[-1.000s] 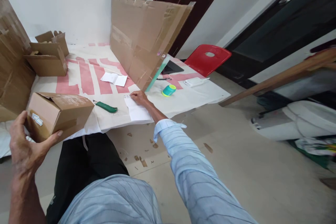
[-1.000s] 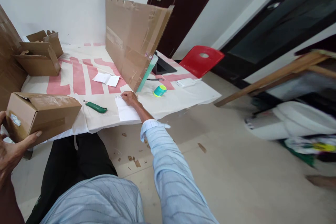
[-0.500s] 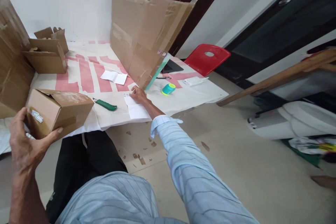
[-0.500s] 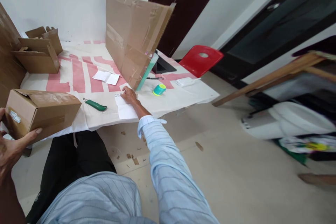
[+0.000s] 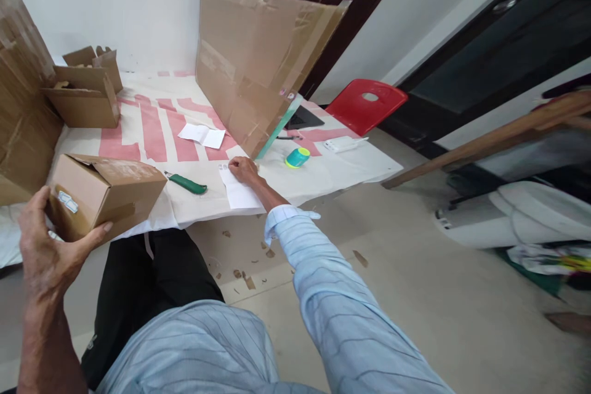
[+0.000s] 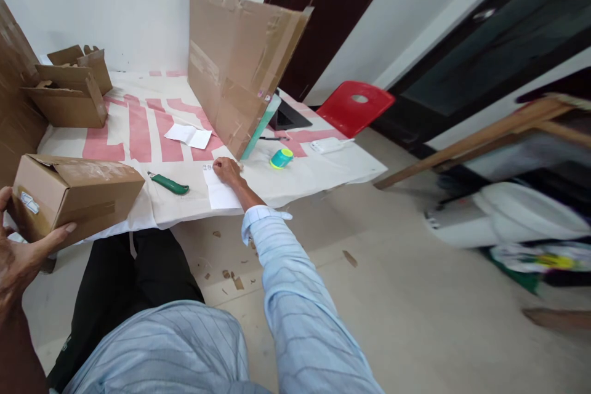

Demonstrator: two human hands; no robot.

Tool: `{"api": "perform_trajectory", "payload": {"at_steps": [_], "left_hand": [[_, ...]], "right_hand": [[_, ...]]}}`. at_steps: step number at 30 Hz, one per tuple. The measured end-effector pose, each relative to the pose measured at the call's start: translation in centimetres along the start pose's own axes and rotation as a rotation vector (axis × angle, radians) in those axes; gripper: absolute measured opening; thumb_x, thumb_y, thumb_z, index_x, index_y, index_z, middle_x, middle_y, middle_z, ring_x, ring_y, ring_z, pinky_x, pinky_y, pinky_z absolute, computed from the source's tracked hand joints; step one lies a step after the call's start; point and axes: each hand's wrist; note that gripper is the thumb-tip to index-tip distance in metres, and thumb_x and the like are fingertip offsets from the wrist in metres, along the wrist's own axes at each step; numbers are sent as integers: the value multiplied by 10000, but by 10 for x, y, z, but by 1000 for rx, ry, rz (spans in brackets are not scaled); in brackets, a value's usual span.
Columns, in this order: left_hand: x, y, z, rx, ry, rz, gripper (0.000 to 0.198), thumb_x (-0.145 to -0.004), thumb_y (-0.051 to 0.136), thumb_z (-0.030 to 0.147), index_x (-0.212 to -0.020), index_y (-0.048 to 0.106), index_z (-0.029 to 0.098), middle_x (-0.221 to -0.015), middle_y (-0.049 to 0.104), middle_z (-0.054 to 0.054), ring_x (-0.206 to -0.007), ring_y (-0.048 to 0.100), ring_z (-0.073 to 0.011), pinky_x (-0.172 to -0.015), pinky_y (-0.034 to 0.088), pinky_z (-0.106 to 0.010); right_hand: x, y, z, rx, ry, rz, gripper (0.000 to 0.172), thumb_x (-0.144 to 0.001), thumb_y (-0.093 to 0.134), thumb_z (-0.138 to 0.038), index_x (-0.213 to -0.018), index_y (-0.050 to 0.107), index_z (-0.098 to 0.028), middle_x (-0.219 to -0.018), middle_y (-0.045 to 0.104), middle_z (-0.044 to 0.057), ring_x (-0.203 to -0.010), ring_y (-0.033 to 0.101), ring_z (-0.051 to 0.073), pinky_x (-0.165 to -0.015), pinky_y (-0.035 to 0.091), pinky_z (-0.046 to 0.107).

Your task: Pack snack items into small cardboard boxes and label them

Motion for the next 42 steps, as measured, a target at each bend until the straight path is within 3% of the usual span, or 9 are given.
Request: {"api": "perform_trajectory", "payload": {"at_steps": [7,14,21,28,32,37,42], "left_hand": [[0,0,-1,21,27,-3,1221,-600,851,767,-1578,514,118,-1532,587,-239,-1402,572,-456,-1144,505,-632],[0,-1,0,58,55,0,1158,-627,850,745,-1548,536,117,-1509,586,-247,-1404,556,-467,-1150,496,-650],[1,0,-2,73,39,-3,1154,-618,853,761,-1550,527,164,-1512,596,-217,-1407,556,-453,-1145,501,-624],[3,1,-7,96,90,-11,1103,-635,896,674,-1539,511,173,-1520,590,-212,-1408,552,-452,-1158,486,-635],[9,2,-6,115,149,-16,1062,-636,962,530,-1537,510,196,-1533,585,-200,-1419,557,-440,-1184,468,-615],[19,4,1,139,164,-26,1093,-617,997,511,-1546,486,243,-1568,565,-196,-1469,529,-427,-1211,429,-597],[26,7,6,128,180,-18,1043,-683,974,533,-1559,476,265,-1602,534,-226,-1482,515,-441,-1174,420,-616]], "right_hand": [[-4,5,2,16,-41,-23,206,-856,570,-203,-898,772,-207,-933,797,70,-886,649,228,-824,489,304],[12,8,4,29,-122,51,280,-880,518,-196,-1114,672,-194,-993,745,99,-927,627,259,-883,499,354],[41,10,6,55,-236,73,123,-896,518,-213,-910,640,-222,-1027,702,123,-1035,600,273,-1022,463,398],[67,13,-2,69,-297,74,112,-896,533,-231,-873,643,-234,-1012,714,113,-1020,621,260,-993,475,378],[83,11,-10,34,-342,93,139,-881,519,-248,-798,630,-253,-917,711,94,-951,633,259,-947,506,384],[94,8,-22,-36,-378,152,156,-855,504,-249,-805,649,-276,-881,698,122,-913,647,314,-874,554,469],[100,1,-73,-207,-470,226,186,-938,516,-286,-908,697,-257,-950,712,111,-900,683,288,-782,592,438]]}}
Point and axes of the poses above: each hand's wrist, its own x-axis away from the middle knuckle, its own y-axis out of the palm, z = x × y
